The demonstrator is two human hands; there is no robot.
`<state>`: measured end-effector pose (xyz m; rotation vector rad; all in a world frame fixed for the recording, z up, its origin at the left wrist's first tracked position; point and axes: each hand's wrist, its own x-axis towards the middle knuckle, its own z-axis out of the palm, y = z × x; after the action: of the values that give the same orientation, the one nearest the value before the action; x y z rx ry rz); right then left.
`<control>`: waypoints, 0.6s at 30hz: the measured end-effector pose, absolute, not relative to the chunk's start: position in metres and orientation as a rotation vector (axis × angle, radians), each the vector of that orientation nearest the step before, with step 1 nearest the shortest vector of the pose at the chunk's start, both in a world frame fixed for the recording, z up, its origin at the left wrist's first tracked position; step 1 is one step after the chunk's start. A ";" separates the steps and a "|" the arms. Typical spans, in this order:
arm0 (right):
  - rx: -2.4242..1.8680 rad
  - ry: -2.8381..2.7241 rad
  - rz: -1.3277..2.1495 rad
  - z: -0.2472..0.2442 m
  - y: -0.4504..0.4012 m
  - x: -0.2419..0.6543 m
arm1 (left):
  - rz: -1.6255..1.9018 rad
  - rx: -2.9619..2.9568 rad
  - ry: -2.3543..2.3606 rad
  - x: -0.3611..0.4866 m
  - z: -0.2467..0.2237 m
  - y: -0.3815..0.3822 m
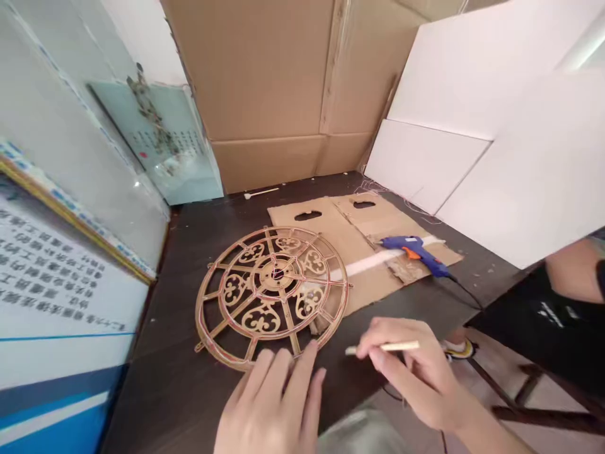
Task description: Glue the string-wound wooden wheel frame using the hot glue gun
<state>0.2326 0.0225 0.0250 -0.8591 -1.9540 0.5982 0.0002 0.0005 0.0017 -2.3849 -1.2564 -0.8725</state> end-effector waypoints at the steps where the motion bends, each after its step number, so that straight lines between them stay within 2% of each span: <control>1: -0.913 -1.970 0.479 0.019 0.021 0.236 | -0.871 -2.367 -1.254 0.000 0.003 0.001; 4: -0.992 -1.997 0.174 0.003 0.019 0.239 | -0.881 -2.329 -1.256 0.001 0.006 0.002; 8: -1.028 -1.941 -0.047 -0.006 0.020 0.230 | -0.934 -2.325 -1.275 0.000 0.005 0.003; 18: -1.061 -1.899 0.041 -0.002 0.023 0.227 | -0.942 -2.372 -1.221 0.008 0.007 0.008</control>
<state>0.2269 0.0231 -0.0020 -1.0606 -1.8989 0.0409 0.0076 0.0080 0.0071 -2.3718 -1.2212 -0.9420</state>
